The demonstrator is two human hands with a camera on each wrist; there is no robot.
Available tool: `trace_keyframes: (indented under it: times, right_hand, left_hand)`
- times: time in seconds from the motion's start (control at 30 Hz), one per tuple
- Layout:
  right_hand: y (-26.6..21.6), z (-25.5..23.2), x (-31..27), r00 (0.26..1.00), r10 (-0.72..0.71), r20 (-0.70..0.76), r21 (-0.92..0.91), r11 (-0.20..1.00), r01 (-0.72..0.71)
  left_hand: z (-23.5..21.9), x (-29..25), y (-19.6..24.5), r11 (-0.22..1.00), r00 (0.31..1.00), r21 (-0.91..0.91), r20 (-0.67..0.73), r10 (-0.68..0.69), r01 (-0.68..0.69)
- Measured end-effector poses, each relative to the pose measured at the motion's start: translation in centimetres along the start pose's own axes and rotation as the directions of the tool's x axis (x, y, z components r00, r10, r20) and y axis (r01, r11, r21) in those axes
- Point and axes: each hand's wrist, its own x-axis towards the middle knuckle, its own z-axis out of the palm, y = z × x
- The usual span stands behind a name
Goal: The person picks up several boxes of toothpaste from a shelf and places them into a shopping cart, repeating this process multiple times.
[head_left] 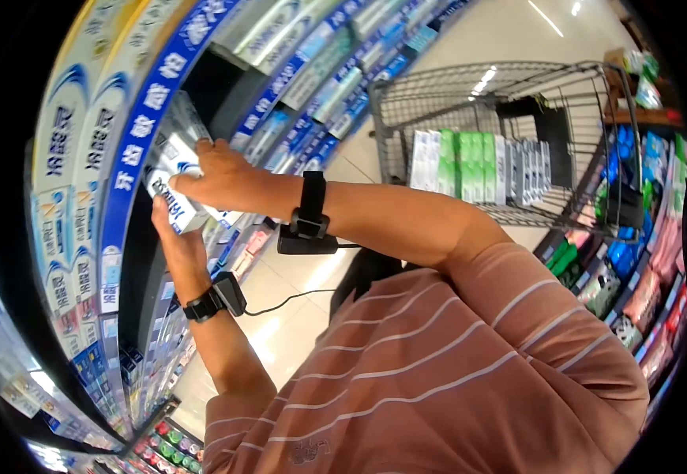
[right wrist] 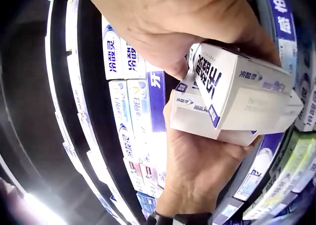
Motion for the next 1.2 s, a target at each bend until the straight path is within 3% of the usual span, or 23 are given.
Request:
trace_keyframes:
  times: [0.07, 0.1, 0.17, 0.23, 0.3, 0.4, 0.47, 0.5, 0.6, 0.67, 0.73, 0.77, 0.8, 0.87, 0.97, 1.1, 1.2]
  right_hand:
    - [1.3, -0.5, -1.4, 0.985, -0.172, 0.018, -0.102, 0.980, 0.173]
    - [0.8, -1.5, -2.9, 0.997, -0.080, -0.003, 0.015, 0.997, 0.080]
    - [2.5, -2.3, -4.4, 0.962, -0.271, 0.042, -0.156, 0.949, 0.274]
    - [2.4, -3.9, -7.3, 0.996, -0.086, 0.005, 0.039, 0.996, 0.086]
    - [3.1, -5.4, -10.2, 0.988, -0.156, 0.000, -0.029, 0.987, 0.156]
    - [3.5, -9.2, -13.9, 0.996, -0.088, 0.033, -0.057, 0.994, 0.090]
    - [3.6, -11.2, -16.1, 0.998, 0.062, -0.015, 0.054, 0.997, -0.061]
    - [4.3, -11.8, -17.2, 0.993, 0.037, -0.113, -0.032, 0.999, -0.041]
    - [5.8, -15.1, -20.2, 0.971, 0.198, -0.136, 0.050, 0.980, -0.193]
    - [6.4, -17.7, -21.6, 0.952, 0.253, -0.174, 0.150, 0.962, -0.228]
    - [10.2, -19.3, -22.2, 0.950, 0.235, -0.206, 0.253, 0.950, -0.180]
    - [11.9, -19.7, -22.5, 0.915, 0.308, -0.259, 0.273, 0.933, -0.237]
    - [10.7, -21.7, -22.8, 0.923, 0.343, -0.174, 0.462, 0.856, -0.230]
    - [15.7, -22.7, -23.0, 0.915, 0.353, -0.197, 0.536, 0.820, -0.201]
    - [21.0, -24.2, -23.3, 0.806, 0.558, -0.196, 0.653, 0.688, -0.317]
    - [27.8, -25.8, -23.9, 0.793, 0.596, -0.124, 0.759, 0.572, -0.311]
    - [29.0, -28.0, -24.7, 0.756, 0.648, -0.093, 0.722, 0.566, -0.398]
  left_hand:
    - [0.8, -1.5, -1.0, 0.999, 0.999, 0.024, -0.028, 0.026, -0.025]
    - [2.4, -2.8, -1.3, 0.999, 0.999, 0.023, -0.045, 0.027, -0.026]
    - [3.2, -4.5, -2.7, 0.999, 0.999, 0.016, -0.034, 0.034, -0.033]
    - [4.9, -6.8, -3.6, 0.999, 0.999, 0.015, -0.028, 0.028, -0.028]
    - [6.6, -9.0, -4.8, 1.000, 0.999, 0.024, -0.038, 0.012, -0.011]
    - [9.1, -11.2, -6.7, 0.999, 0.998, 0.039, 0.063, 0.011, -0.013]
    - [11.0, -12.4, -8.1, 0.999, 0.997, 0.026, 0.076, -0.031, 0.029]
    - [12.5, -13.1, -8.6, 0.997, 0.996, 0.074, 0.085, -0.023, 0.016]
    - [15.7, -14.0, -10.3, 0.994, 0.972, 0.065, 0.213, -0.098, 0.086]
    - [18.1, -13.6, -11.8, 0.982, 0.959, 0.152, 0.242, -0.150, 0.115]
    - [20.7, -12.7, -14.2, 0.972, 0.941, 0.133, 0.257, -0.222, 0.193]
    - [21.9, -12.3, -15.4, 0.974, 0.924, 0.150, 0.319, -0.209, 0.169]
    - [22.6, -11.6, -17.3, 0.965, 0.913, 0.214, 0.343, -0.222, 0.154]
    - [24.3, -10.8, -20.3, 0.936, 0.879, 0.258, 0.353, -0.322, 0.239]
    - [25.4, -8.7, -27.1, 0.877, 0.820, 0.307, 0.337, -0.463, 0.369]
    - [27.2, -7.9, -31.3, 0.809, 0.745, 0.357, 0.332, -0.578, 0.468]
    - [27.2, -7.1, -36.4, 0.758, 0.693, 0.432, 0.334, -0.638, 0.489]
